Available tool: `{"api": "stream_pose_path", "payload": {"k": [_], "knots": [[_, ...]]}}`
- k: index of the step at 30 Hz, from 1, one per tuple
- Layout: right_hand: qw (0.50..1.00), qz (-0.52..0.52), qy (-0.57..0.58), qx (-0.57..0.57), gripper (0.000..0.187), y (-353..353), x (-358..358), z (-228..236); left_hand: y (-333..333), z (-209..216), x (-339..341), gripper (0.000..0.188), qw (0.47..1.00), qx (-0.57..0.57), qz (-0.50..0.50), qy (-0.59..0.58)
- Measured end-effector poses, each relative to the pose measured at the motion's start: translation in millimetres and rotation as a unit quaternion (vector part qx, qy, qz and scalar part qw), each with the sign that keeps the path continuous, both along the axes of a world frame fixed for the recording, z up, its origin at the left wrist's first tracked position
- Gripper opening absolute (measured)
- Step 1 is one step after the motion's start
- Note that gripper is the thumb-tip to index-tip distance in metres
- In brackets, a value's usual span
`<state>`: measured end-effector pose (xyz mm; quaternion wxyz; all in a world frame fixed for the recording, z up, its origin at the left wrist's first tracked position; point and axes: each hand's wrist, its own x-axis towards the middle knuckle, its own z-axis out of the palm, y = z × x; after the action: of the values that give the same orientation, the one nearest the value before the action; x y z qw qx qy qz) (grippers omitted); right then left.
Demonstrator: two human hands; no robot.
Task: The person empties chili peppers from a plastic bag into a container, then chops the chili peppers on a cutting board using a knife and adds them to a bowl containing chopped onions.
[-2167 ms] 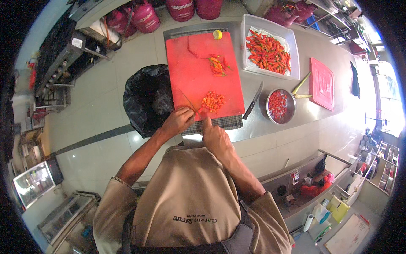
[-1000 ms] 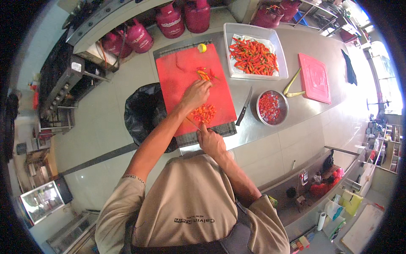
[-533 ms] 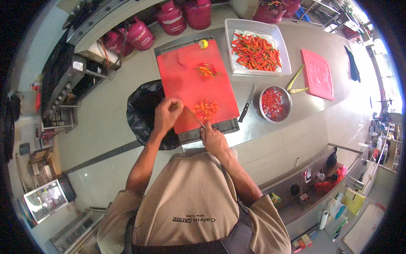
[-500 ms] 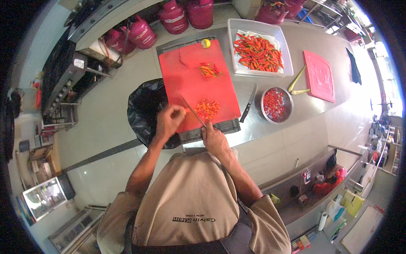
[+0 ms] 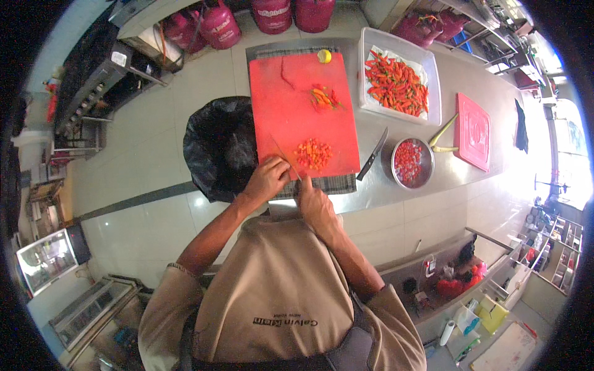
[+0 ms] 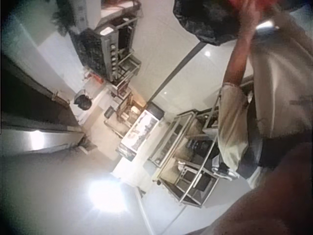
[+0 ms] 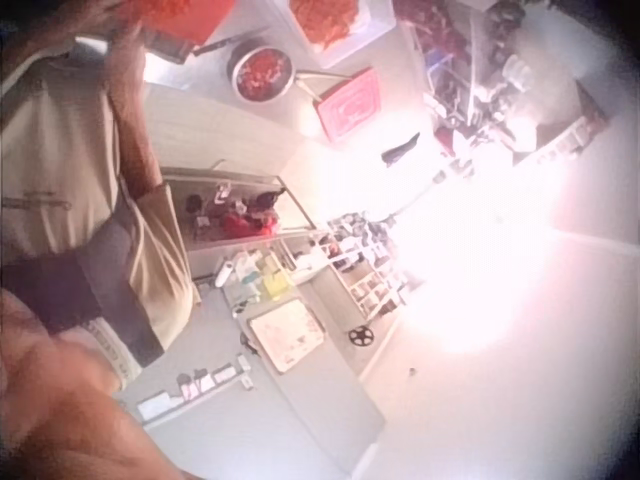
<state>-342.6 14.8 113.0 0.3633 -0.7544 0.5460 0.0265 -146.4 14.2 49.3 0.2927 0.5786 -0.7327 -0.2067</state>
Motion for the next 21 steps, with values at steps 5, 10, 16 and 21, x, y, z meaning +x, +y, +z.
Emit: {"api": "stream_pose_path", "payload": {"k": [5, 10, 16, 21], "knots": [[0.999, 0.013, -0.015, -0.041, 0.024, -10.3, -5.4, -21.0, 4.5, -4.7, 1.8, 0.015, 1.000, -0.004, -0.005, 0.006], [0.998, -0.034, -0.055, 0.009, 0.025, 7.8, -2.8, -28.5, 2.5, 4.5, 1.5, 0.014, 0.999, 0.007, -0.003, 0.038], [0.999, 0.024, -0.018, -0.012, 0.023, -9.9, -2.6, -17.5, 1.6, 5.1, 10.3, 0.014, 0.996, 0.081, -0.014, 0.036], [0.999, -0.018, -0.024, 0.017, 0.025, 7.9, 8.0, -15.6, 9.2, -4.6, 8.2, 0.017, 0.998, 0.056, -0.022, 0.028]]}}
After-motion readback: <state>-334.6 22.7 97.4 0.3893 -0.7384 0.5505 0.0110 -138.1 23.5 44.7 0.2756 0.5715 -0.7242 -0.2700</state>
